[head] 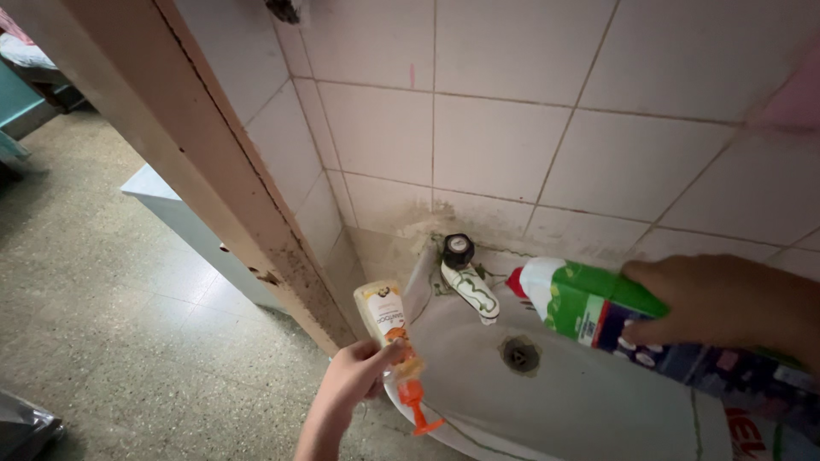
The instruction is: The person pours green liquid detergent into a white sink, then uses a toothbrush to scrub the sink surface and faucet area. The person handles a small bottle and a large detergent bottle during the process.
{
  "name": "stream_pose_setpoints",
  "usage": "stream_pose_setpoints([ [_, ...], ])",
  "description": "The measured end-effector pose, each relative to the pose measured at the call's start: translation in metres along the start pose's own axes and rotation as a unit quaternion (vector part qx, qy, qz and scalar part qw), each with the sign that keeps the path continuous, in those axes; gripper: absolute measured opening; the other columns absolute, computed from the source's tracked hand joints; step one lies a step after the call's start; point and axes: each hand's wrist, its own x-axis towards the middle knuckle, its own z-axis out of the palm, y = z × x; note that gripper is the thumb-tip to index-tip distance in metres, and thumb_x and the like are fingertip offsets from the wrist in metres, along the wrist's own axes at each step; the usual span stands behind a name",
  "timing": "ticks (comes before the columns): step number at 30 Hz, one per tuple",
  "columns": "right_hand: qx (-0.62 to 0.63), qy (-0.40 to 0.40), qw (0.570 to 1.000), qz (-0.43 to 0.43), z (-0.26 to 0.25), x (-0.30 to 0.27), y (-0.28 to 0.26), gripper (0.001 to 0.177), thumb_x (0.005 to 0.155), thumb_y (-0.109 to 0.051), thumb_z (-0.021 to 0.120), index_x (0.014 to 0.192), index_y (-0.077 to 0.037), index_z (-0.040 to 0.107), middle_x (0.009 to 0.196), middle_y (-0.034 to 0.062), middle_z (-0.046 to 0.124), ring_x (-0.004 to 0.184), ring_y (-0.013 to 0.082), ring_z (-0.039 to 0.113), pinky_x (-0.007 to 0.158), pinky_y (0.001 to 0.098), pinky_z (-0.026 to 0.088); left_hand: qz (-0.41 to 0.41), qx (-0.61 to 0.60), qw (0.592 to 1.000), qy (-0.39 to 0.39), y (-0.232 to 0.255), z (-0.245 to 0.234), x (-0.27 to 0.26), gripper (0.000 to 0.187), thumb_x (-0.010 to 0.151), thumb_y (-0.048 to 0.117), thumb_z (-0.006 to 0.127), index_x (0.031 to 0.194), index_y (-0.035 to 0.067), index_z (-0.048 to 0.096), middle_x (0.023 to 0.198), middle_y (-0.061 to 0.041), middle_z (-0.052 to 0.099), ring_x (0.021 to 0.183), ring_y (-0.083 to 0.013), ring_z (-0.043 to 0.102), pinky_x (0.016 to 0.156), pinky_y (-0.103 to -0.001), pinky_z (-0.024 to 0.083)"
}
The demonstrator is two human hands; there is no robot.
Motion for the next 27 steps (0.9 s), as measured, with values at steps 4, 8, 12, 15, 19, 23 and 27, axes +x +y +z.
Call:
stream_pose_setpoints([
  [4,-0.056,-0.007,0.998,-0.002,0.014,-0.004,0.001,0.054,0.084,-0.052,0.076,0.125,-0.02,0.059,0.098,0.0032,0.073,0.057,0.0156,0.078,0.053,0.0275,0.061,-0.029,0.011,0.999,0.007,-0.008,-0.008,-0.003,0.043,0.083,0.044,0.077,0.093,0.002,0.077,0.06,0.001,0.055,0.052,-0.0084,0.049,0.051,-0.026,0.04],
  [8,-0.025,-0.034,0.999,-0.014,0.021,-0.002,-0.002,0.056,0.082,-0.054,0.078,0.124,-0.02,0.06,0.098,0.0036,0.072,0.056,0.0097,0.076,0.052,0.0273,0.06,-0.015,-0.041,0.999,-0.008,-0.021,-0.017,-0.005,0.044,0.084,0.043,0.077,0.094,0.001,0.077,0.061,-0.001,0.053,0.051,-0.0106,0.047,0.049,-0.028,0.035],
  [12,-0.013,-0.019,0.998,-0.062,0.029,-0.008,-0.013,0.051,0.081,-0.049,0.075,0.12,-0.019,0.061,0.099,0.0017,0.072,0.052,0.0158,0.075,0.051,0.0294,0.064,-0.029,-0.021,0.999,0.002,-0.031,-0.024,-0.011,0.044,0.084,0.045,0.075,0.097,0.004,0.079,0.067,0.001,0.06,0.055,-0.0092,0.051,0.053,-0.026,0.04],
  [15,-0.041,-0.021,0.996,-0.072,0.032,-0.005,-0.029,0.05,0.082,-0.047,0.074,0.121,-0.018,0.061,0.1,0.0022,0.071,0.053,0.016,0.074,0.054,0.0293,0.062,-0.028,-0.015,0.999,0.005,-0.035,-0.027,-0.014,0.045,0.083,0.047,0.076,0.097,0.004,0.079,0.07,0.001,0.063,0.057,-0.0098,0.053,0.054,-0.027,0.042],
  [19,-0.068,0.021,0.985,-0.157,0.042,0.009,-0.044,0.051,0.079,-0.049,0.076,0.118,-0.017,0.064,0.095,0.0031,0.074,0.056,0.012,0.074,0.054,0.0278,0.062,-0.04,0.01,0.999,0.025,-0.037,-0.028,-0.016,0.044,0.081,0.048,0.075,0.097,0.007,0.079,0.073,0.0,0.068,0.06,-0.01,0.058,0.057,-0.027,0.047],
  [23,-0.039,-0.03,0.994,-0.093,0.041,0.003,-0.064,0.051,0.079,-0.043,0.074,0.121,-0.018,0.06,0.095,0.0045,0.076,0.061,0.0194,0.077,0.057,0.0313,0.064,-0.023,0.011,1.0,0.016,-0.036,-0.032,-0.02,0.045,0.082,0.048,0.076,0.096,0.006,0.079,0.072,0.0,0.067,0.059,-0.01,0.056,0.057,-0.026,0.047],
  [27,-0.082,-0.038,0.991,-0.102,0.039,-0.003,-0.083,0.048,0.081,-0.042,0.07,0.122,-0.018,0.06,0.098,0.0035,0.077,0.08,0.0225,0.079,0.073,0.0346,0.063,-0.018,-0.001,1.0,0.013,-0.033,-0.036,-0.022,0.044,0.082,0.046,0.076,0.096,0.005,0.079,0.072,0.0,0.067,0.058,-0.0094,0.055,0.055,-0.026,0.045],
])
